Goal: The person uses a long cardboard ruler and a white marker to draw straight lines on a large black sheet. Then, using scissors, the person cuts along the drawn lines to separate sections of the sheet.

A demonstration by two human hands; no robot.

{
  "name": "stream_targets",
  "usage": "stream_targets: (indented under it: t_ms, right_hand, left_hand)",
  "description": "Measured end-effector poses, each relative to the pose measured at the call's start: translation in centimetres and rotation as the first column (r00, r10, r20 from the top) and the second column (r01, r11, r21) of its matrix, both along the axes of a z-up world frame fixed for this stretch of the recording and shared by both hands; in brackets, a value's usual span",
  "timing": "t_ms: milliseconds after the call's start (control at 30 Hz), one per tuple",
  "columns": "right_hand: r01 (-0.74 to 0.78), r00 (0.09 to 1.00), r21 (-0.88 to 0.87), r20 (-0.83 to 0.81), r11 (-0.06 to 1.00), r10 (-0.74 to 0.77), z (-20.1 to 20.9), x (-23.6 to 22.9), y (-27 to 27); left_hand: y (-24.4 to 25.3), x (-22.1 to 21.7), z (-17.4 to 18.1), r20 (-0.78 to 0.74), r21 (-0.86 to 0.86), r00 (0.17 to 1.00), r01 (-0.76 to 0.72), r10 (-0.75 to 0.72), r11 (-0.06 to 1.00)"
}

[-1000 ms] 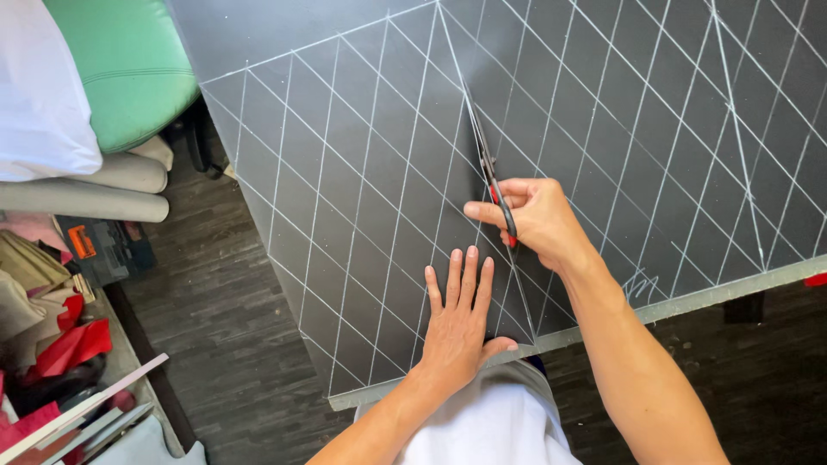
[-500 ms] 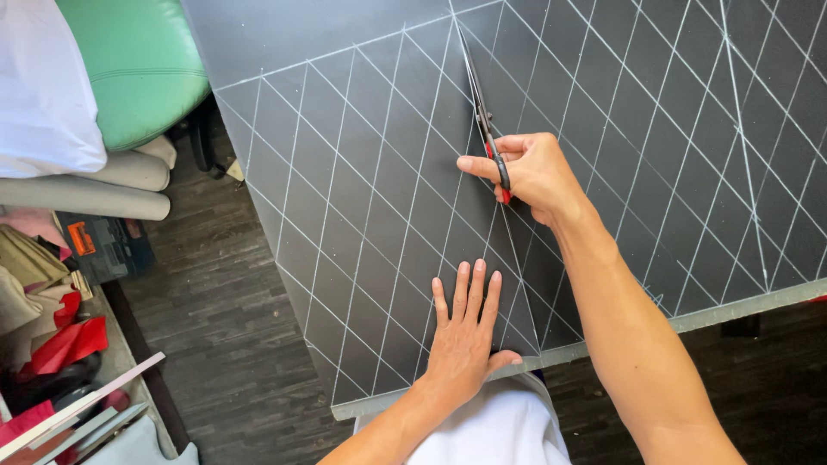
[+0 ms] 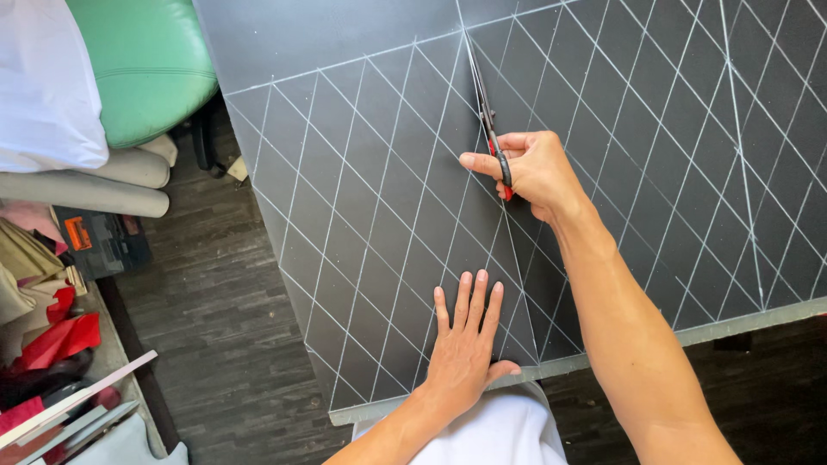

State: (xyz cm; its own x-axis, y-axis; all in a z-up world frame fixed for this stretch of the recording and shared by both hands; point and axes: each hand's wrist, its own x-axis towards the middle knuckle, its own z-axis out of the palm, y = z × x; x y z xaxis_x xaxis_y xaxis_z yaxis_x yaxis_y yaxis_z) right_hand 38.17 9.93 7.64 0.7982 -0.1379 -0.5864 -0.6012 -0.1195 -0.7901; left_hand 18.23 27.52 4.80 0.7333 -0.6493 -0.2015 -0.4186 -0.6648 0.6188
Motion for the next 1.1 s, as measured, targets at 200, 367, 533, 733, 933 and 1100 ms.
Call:
stream_targets:
  t_ms: [200, 367, 533, 733, 933, 1100]
  right_hand:
    - [0.001, 1.000, 0.004, -0.002, 1.000, -0.001, 0.1, 0.1, 0.1]
    - [-0.048, 0.997, 0.039, 0.065, 0.998, 0.045, 0.8, -2.1, 0.0]
    - [-0.022, 0.998, 0.005, -0.052, 1.000, 0.022, 2.0, -12.0, -3.9]
    - [0.157, 0.962, -0.095, -0.212, 0.983, -0.174, 1.1, -27.8, -16.2]
    - [0.199, 0.903, -0.071, -0.374, 0.977, -0.211, -4.1, -41.5, -28.5]
    - [0.073, 0.940, 0.141, -0.341, 0.987, -0.021, -10.3, -47.3, -35.0]
  left_hand:
    - [0.0, 0.0, -0.1, -0.006, -0.027, 1.000, -0.013, 0.013, 1.000]
    - [-0.1, -0.2, 0.1, 0.003, -0.039, 1.000, -0.026, 0.026, 0.999]
    - [-0.3, 0.3, 0.9, -0.029, -0.033, 0.999, -0.032, 0.031, 0.999]
    - [-2.8, -0.1, 2.1, -0.014, 0.065, 0.996, -0.091, 0.092, 0.994]
    - [-13.8, -1.0, 1.9, 0.164, -0.106, 0.965, -0.188, 0.203, 0.976]
    - [-25.6, -1.4, 1.0, 0.135, -0.175, 0.975, -0.151, 0.176, 0.973]
